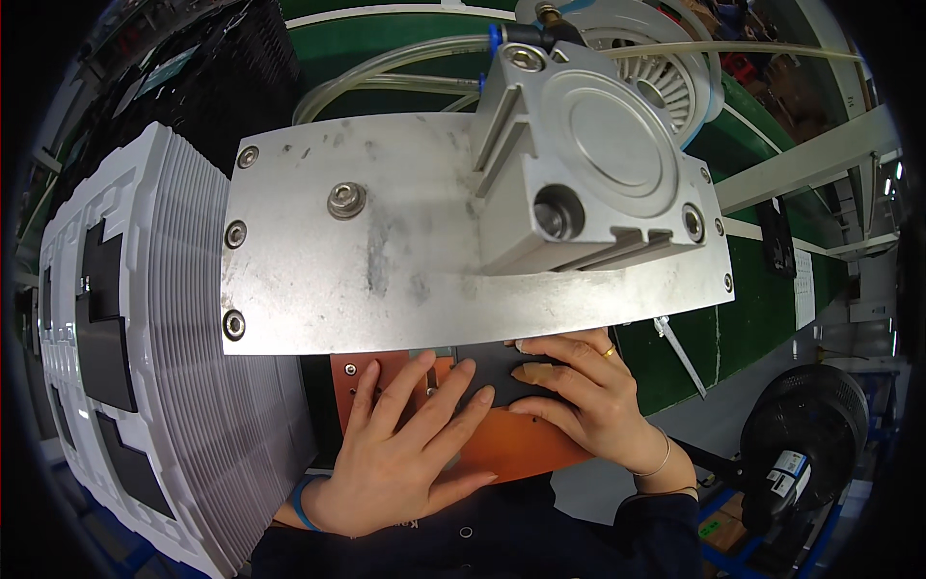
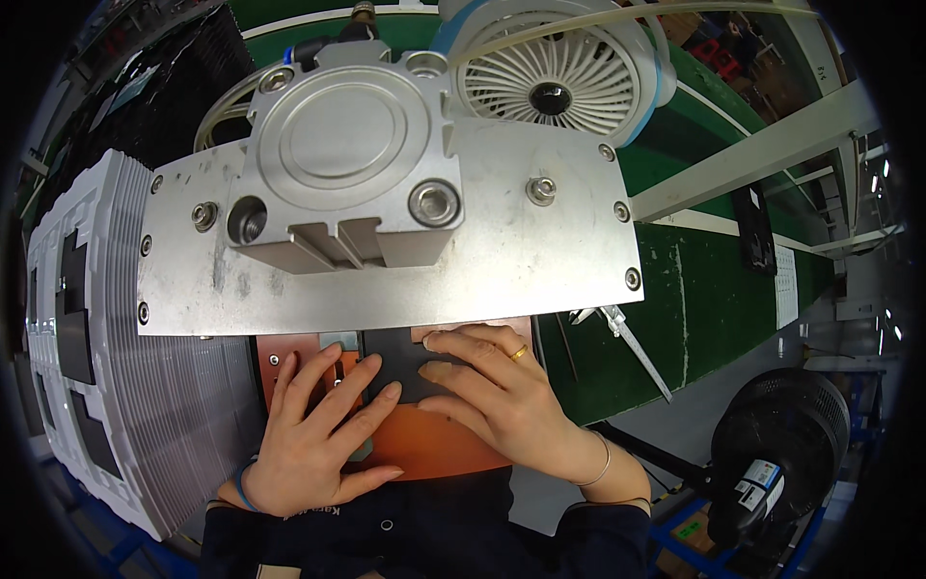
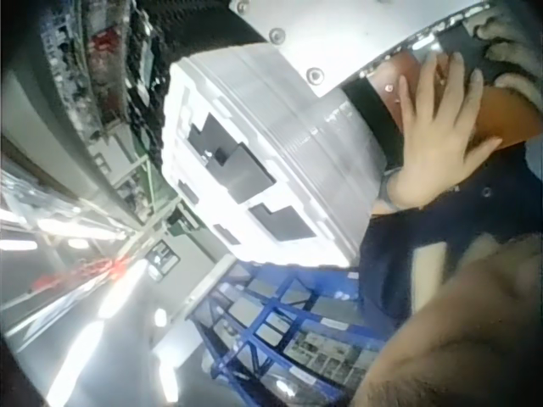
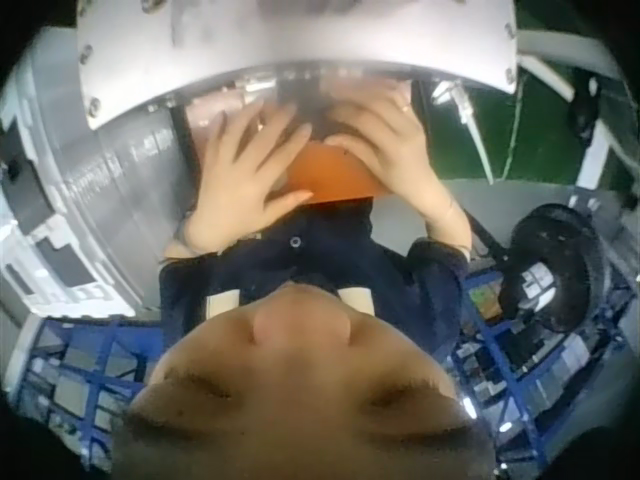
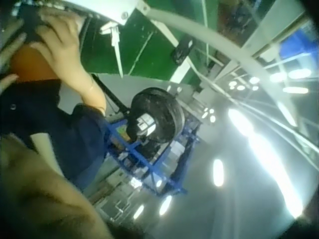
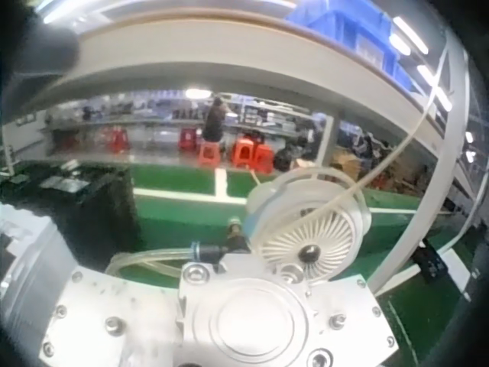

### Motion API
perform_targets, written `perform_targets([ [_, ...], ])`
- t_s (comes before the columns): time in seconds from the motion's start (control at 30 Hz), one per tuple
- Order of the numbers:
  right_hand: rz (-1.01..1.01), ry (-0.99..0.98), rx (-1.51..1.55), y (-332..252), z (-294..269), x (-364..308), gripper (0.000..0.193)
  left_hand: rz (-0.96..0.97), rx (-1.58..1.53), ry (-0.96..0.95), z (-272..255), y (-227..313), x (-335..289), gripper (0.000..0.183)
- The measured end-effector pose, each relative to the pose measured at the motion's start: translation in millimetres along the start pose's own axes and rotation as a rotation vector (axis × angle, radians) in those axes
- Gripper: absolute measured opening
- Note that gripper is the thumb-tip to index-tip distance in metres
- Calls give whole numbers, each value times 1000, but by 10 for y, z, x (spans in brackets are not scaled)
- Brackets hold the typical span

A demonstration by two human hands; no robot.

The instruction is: The person repeatedly picks up small black rectangular components from a white tray and places them into a metal press machine. They operate the press to process each component and then return it to the tray. The person also uses a caliper to measure one of the components during the process.

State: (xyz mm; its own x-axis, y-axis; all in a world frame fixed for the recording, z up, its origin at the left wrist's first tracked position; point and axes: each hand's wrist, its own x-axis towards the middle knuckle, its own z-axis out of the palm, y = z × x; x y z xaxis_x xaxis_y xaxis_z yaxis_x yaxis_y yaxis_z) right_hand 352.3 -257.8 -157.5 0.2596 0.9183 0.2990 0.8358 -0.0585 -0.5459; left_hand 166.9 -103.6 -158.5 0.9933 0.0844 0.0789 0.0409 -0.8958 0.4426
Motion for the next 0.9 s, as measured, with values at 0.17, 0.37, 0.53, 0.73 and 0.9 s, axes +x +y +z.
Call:
perform_targets([
  [0.17,-16,12,5,-5,-9,18,32,-11,-12,-21,-19,7,-14,69],
  [0.37,13,1,-1,-7,-1,-2,32,-7,-25,-33,-7,-16,-16,69],
  [0.53,18,0,-4,-16,-9,4,31,-6,-17,-34,-16,-12,-13,67],
  [0.73,7,7,-2,-13,-6,6,31,-10,-23,-26,-21,-6,-11,65],
  [0.9,6,1,8,-26,11,10,30,-16,-34,-29,-35,-4,-20,64],
])
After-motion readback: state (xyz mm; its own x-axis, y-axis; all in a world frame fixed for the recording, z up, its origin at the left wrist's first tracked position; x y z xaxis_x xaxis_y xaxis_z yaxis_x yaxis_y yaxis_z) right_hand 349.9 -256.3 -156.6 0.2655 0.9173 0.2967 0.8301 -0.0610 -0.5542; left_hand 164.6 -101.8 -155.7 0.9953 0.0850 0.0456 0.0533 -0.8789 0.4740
